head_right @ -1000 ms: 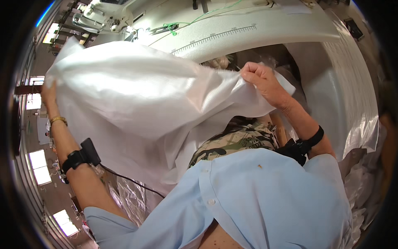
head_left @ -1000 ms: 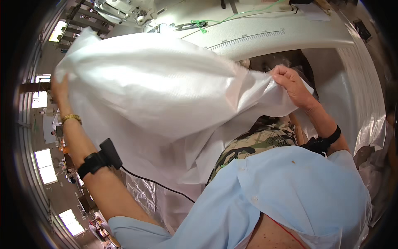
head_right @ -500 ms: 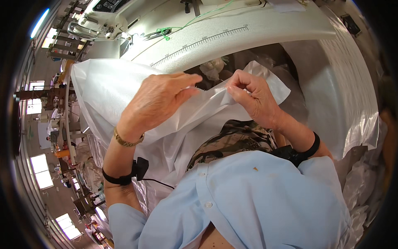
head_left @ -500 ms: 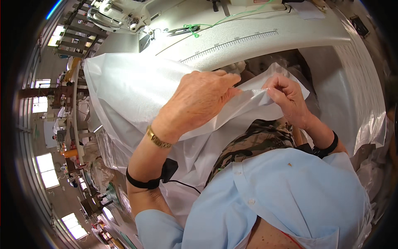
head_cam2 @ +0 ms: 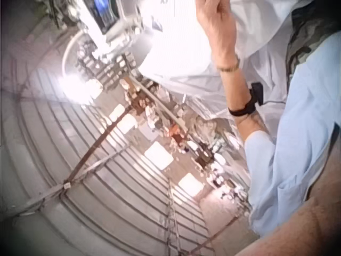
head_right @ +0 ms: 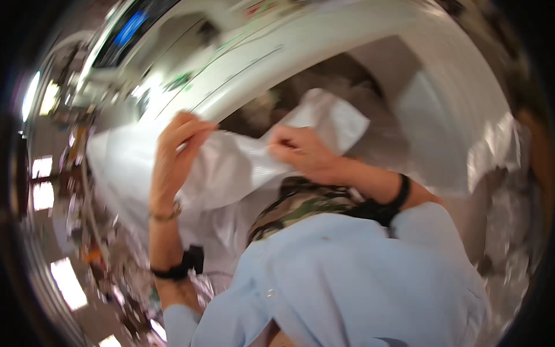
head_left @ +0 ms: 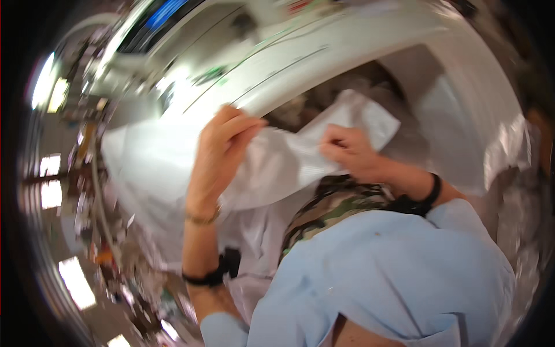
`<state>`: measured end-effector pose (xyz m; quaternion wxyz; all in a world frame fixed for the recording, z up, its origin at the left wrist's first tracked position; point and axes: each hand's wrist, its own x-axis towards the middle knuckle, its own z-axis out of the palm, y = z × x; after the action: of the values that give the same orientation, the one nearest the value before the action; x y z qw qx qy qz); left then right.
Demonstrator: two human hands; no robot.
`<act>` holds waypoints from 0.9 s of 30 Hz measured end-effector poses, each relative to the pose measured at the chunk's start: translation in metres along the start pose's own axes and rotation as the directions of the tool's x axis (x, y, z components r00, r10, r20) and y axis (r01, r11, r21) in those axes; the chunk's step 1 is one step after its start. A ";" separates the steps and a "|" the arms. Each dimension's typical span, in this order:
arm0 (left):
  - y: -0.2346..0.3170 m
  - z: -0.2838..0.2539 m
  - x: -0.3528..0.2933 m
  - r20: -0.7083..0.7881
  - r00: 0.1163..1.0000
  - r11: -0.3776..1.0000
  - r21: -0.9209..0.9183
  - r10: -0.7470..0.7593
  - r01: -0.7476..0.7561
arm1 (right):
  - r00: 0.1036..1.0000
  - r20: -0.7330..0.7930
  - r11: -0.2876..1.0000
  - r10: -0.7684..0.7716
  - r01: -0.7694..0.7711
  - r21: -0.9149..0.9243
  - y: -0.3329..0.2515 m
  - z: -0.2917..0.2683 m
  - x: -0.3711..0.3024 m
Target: The recorder is sewing large white plastic sheets together using an industrial sewing machine.
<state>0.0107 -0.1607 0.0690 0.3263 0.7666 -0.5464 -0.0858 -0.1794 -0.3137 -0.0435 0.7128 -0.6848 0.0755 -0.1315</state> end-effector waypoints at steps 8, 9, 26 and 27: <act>-0.039 -0.020 -0.025 -0.377 0.923 0.670 0.667 -0.073 0.325 | 0.921 -0.352 0.970 -0.163 0.084 -0.229 0.017 -0.023 0.006; -0.054 -0.018 -0.025 -0.375 0.924 0.676 0.663 -0.070 0.320 | 0.919 -0.357 0.969 -0.164 0.081 -0.235 0.028 -0.031 0.000; -0.142 -0.013 -0.025 -0.423 0.876 0.845 0.357 -0.234 0.398 | 0.458 -0.568 0.046 0.683 -0.804 -0.592 0.263 -0.220 -0.317; -0.145 -0.014 -0.026 -0.408 0.880 0.840 0.364 -0.244 0.402 | 0.448 -0.559 0.046 0.698 -0.807 -0.589 0.269 -0.220 -0.325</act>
<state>0.1207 -0.1044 -0.0119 0.2166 0.9048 -0.3461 0.1207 -0.5297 -0.4221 -0.3463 0.2679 -0.7686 0.5142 0.2704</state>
